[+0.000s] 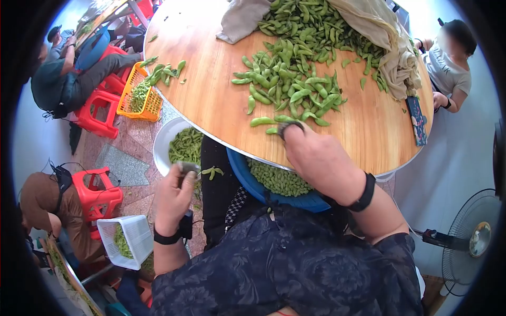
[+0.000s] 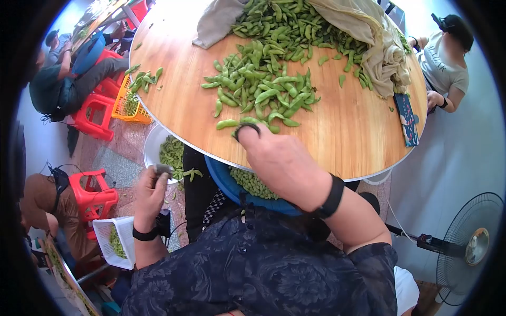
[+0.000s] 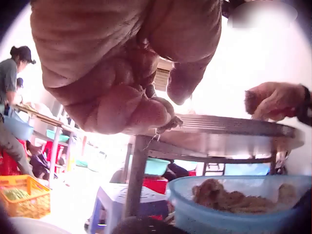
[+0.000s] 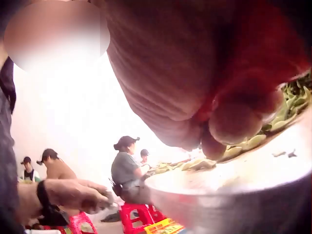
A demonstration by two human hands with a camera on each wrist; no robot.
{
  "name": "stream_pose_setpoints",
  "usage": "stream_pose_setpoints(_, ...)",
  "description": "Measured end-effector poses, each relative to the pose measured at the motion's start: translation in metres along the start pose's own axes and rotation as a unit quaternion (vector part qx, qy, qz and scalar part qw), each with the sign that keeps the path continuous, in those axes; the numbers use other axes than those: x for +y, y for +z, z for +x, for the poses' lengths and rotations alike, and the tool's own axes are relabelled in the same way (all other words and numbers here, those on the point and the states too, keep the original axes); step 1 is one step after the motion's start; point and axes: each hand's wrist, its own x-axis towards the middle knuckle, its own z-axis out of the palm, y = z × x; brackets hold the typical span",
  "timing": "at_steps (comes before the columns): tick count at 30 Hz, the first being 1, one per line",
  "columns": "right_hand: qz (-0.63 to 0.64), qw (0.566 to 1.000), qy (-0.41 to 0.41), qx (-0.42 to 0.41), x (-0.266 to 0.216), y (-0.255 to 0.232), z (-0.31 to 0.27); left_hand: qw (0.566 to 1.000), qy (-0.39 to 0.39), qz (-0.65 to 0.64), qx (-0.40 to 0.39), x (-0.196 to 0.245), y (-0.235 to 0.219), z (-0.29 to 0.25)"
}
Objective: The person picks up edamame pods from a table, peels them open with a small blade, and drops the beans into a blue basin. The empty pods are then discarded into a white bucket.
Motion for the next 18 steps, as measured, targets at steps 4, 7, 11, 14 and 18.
stream_pose_setpoints(4, -0.037, 0.998, -0.052, 0.010, -0.003, 0.005, 0.022, 0.987, 0.052, -0.052, -0.145, 0.019, 0.028, 0.003)
stream_pose_setpoints(7, -0.070, 0.996, -0.047, -0.033, -0.006, 0.006, 0.022, 0.970, 0.089, -0.084, -0.208, 0.034, 0.052, 0.005)
stream_pose_setpoints(11, -0.019, 0.999, 0.002, 0.040, 0.007, 0.020, 0.013, 0.951, 0.095, -0.102, -0.276, 0.042, 0.074, 0.009)
stream_pose_setpoints(14, 0.162, 0.982, 0.015, 0.097, 0.017, 0.021, 0.001, 0.939, 0.073, -0.145, -0.303, 0.054, 0.088, 0.010)
stream_pose_setpoints(18, 0.576, 0.786, 0.212, -0.077, -0.001, -0.014, -0.017, 0.851, -0.104, -0.371, -0.356, 0.061, 0.099, 0.012)
